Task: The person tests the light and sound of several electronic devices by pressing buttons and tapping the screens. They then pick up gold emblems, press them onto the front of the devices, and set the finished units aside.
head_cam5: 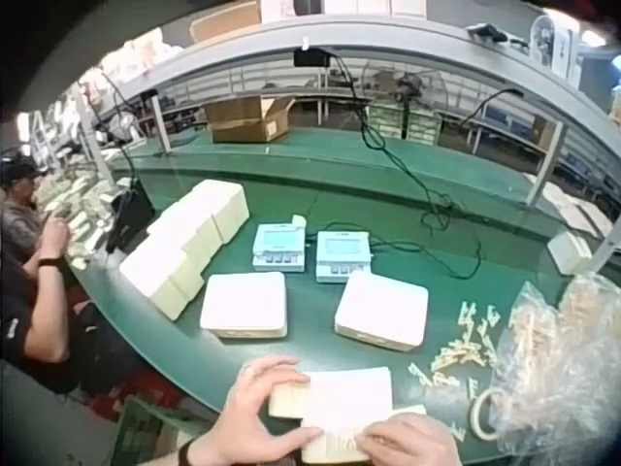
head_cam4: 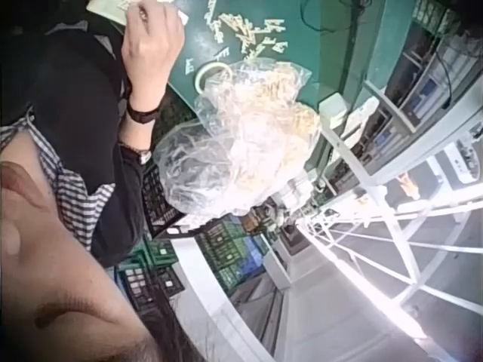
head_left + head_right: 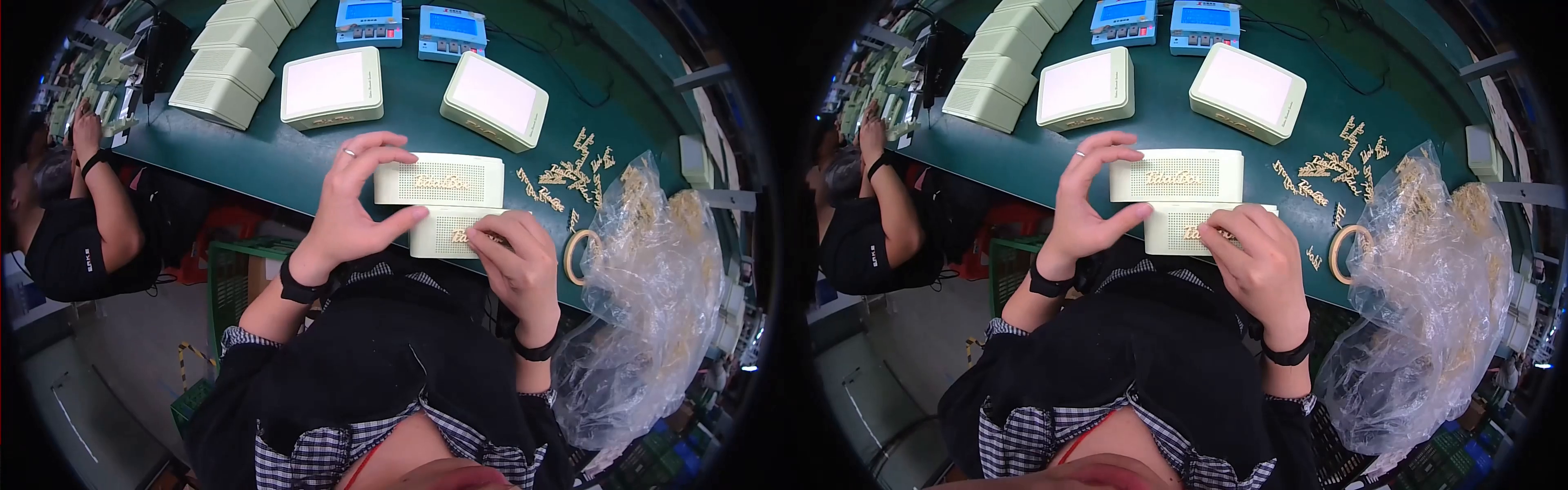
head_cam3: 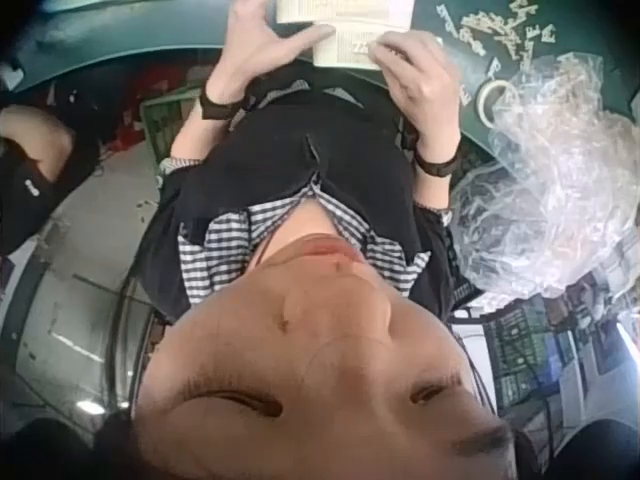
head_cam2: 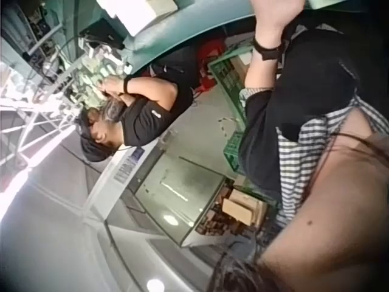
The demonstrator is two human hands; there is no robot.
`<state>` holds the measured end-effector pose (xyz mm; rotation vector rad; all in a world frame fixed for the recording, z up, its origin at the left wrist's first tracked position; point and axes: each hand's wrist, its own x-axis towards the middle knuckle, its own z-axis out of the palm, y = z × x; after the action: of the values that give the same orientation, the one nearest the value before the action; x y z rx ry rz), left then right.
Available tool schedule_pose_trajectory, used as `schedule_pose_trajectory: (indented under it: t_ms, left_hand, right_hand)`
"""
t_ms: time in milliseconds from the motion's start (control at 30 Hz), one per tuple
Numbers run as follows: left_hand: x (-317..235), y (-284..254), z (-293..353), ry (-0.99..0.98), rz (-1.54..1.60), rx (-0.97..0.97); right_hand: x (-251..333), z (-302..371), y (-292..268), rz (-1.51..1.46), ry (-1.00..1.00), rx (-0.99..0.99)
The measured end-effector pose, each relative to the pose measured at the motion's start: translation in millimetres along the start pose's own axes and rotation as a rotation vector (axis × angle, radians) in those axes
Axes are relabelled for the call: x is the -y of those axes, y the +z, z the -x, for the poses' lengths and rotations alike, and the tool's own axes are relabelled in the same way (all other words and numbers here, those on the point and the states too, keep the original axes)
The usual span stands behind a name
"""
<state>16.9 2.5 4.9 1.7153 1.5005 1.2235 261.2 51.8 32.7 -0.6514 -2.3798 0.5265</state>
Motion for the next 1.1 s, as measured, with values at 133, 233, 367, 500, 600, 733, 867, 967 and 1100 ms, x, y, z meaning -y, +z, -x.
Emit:
schedule_pose_trajectory:
  t_ms: [133,233,367,500,600,733,867,967,1100]
  left_hand:
    - [-19,21,-4,0.039,-0.177,-0.037]
    - [-25,31,-3,-0.030,-0.292,-0.056]
    - [-32,33,1,-0.120,-0.325,-0.067]
    - [-36,35,2,-0.140,-0.377,-0.055]
    - [-39,43,8,-0.208,-0.411,-0.065]
    - [-22,53,29,-0.351,-0.242,-0.199]
    - [-32,60,29,-0.599,0.182,-0.249]
    - [-50,59,23,-0.713,0.340,-0.226]
    - [-63,54,14,-0.733,0.315,-0.154]
  right_hand:
    - [-2,2,0,0.027,0.007,-0.007]
    - [-4,6,-2,0.073,0.009,0.023]
    - [-9,7,-6,0.069,0.037,-0.032]
    - [-30,24,19,-0.408,0.423,-0.281]
    - [-33,24,27,-0.716,0.512,-0.272]
    - [-34,25,36,-0.879,0.528,-0.281]
    - [-36,25,37,-0.830,0.509,-0.290]
    - [-36,25,37,-0.807,0.483,-0.295]
    - [-36,27,38,-0.777,0.439,-0.333]
